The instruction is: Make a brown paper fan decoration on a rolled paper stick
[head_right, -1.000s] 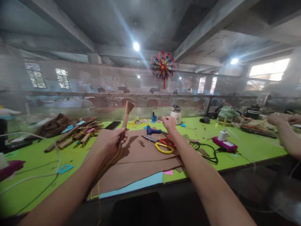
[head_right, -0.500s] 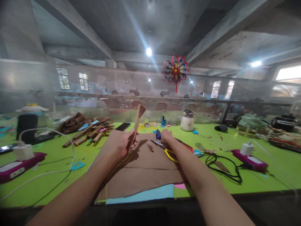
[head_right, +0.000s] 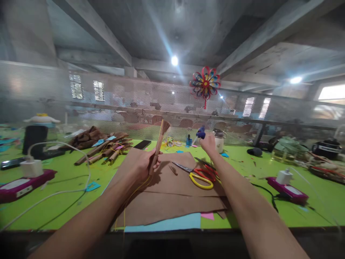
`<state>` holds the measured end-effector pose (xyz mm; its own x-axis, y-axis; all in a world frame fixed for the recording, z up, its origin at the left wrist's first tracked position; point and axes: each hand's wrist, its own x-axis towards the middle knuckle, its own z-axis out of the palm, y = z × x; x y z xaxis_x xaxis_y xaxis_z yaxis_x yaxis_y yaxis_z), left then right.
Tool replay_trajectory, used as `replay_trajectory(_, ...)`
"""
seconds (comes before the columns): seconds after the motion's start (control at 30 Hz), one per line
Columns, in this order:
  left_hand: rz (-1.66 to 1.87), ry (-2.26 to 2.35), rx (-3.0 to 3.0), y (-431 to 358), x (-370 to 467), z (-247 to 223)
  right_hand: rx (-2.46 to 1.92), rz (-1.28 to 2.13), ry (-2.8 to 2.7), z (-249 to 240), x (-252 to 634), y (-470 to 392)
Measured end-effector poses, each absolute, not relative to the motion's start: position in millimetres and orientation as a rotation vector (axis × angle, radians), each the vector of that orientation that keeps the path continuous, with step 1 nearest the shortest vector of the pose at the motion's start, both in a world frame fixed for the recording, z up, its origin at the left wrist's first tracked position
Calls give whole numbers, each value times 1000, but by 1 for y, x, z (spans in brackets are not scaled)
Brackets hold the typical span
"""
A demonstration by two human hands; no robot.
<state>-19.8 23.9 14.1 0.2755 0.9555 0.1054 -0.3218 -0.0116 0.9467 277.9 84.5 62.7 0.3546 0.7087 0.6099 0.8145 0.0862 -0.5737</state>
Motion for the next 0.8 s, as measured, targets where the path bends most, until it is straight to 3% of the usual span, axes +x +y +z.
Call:
replay_trajectory(0.2,1150,731,1149,26,-19,10,-1265,317,-1355,47,247,44)
replay_trajectory(0.3,1149,767,1156,27,-20,7,-781,878,-1443,36,218,14)
replay_trajectory(0.37,1159,777,1167,27,-20,5,-700,1000,-1503,33,205,-2)
replay_trajectory(0.8,1297,946,1496,-10,-10,23,-893,741,-1690,23,198,-11)
